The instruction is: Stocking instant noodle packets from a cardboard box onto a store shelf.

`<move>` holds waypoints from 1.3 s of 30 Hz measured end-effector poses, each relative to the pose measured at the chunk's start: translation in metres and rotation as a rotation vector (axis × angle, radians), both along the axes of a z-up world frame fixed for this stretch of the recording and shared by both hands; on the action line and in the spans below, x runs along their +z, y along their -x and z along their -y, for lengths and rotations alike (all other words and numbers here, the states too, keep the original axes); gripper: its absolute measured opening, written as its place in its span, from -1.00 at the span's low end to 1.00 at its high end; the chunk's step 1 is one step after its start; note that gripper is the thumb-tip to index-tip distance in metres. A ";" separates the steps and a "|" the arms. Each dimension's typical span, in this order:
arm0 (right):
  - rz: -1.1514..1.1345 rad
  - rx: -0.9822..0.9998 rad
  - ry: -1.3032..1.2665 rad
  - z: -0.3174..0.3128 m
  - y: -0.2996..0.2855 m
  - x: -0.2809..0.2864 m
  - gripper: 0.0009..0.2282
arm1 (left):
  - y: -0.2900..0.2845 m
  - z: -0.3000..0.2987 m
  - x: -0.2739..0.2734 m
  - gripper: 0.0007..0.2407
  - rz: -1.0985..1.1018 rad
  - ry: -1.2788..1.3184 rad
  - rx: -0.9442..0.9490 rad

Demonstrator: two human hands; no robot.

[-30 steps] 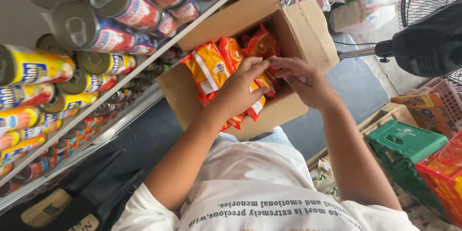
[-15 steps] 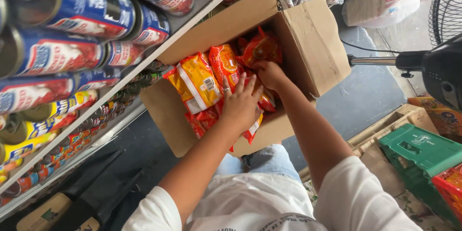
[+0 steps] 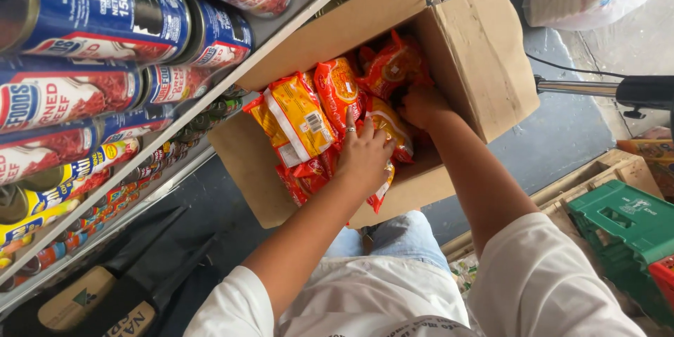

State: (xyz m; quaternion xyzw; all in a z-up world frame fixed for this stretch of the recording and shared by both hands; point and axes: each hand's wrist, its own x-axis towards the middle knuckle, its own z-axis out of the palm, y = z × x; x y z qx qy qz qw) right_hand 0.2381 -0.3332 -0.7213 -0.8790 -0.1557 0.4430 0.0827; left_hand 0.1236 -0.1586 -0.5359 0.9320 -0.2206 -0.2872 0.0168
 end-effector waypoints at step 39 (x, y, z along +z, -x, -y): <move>0.120 -0.131 -0.098 -0.053 -0.054 -0.013 -0.67 | 0.007 -0.007 0.007 -0.47 0.033 0.042 0.024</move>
